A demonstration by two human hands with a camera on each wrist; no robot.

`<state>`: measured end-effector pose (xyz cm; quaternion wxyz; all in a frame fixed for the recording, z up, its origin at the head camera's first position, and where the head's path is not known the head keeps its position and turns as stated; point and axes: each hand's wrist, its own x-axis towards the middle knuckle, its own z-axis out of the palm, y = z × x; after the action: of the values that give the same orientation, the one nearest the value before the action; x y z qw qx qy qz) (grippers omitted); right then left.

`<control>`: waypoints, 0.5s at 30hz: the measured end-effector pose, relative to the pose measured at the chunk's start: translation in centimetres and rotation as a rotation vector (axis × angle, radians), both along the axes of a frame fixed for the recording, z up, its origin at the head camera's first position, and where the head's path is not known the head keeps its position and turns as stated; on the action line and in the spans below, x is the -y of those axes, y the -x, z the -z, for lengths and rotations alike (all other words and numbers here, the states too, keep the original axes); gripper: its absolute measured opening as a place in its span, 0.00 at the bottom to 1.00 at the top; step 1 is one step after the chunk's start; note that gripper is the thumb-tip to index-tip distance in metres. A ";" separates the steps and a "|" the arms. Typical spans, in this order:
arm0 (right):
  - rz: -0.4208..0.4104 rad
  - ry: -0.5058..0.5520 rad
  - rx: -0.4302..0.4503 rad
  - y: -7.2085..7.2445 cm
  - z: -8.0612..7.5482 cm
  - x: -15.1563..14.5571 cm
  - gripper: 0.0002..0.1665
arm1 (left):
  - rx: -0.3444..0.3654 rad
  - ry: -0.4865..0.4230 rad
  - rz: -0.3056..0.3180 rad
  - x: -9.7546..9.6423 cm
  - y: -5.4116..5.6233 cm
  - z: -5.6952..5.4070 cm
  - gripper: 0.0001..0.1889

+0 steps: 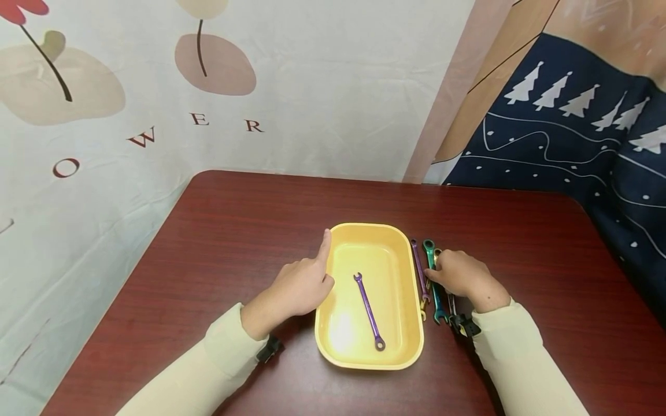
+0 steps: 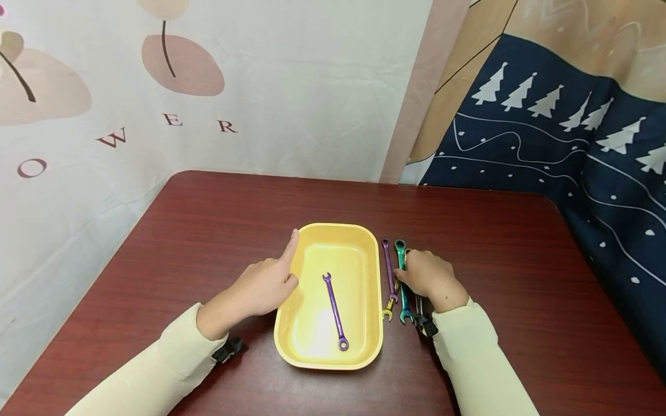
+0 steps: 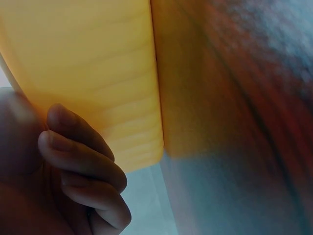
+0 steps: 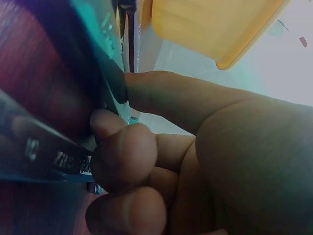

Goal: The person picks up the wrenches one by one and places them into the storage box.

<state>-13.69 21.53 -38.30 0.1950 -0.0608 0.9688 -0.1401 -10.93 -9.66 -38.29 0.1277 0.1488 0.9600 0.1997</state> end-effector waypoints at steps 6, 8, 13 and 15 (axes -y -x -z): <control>-0.007 0.021 -0.012 0.0 0.0 0.0 0.28 | 0.002 0.003 -0.003 0.0 -0.1 -0.1 0.46; -0.008 0.028 -0.012 0.0 0.0 -0.1 0.28 | 0.003 0.005 -0.004 0.0 -0.1 -0.1 0.46; -0.009 0.030 -0.011 0.0 0.1 -0.1 0.28 | -0.002 0.008 -0.001 0.0 -0.1 -0.1 0.46; -0.012 0.037 -0.006 0.1 0.1 -0.2 0.28 | -0.003 0.008 0.002 0.0 -0.1 -0.1 0.46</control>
<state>-13.78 21.71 -38.45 0.1920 -0.0703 0.9663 -0.1566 -10.85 -9.67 -38.22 0.1269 0.1495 0.9609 0.1956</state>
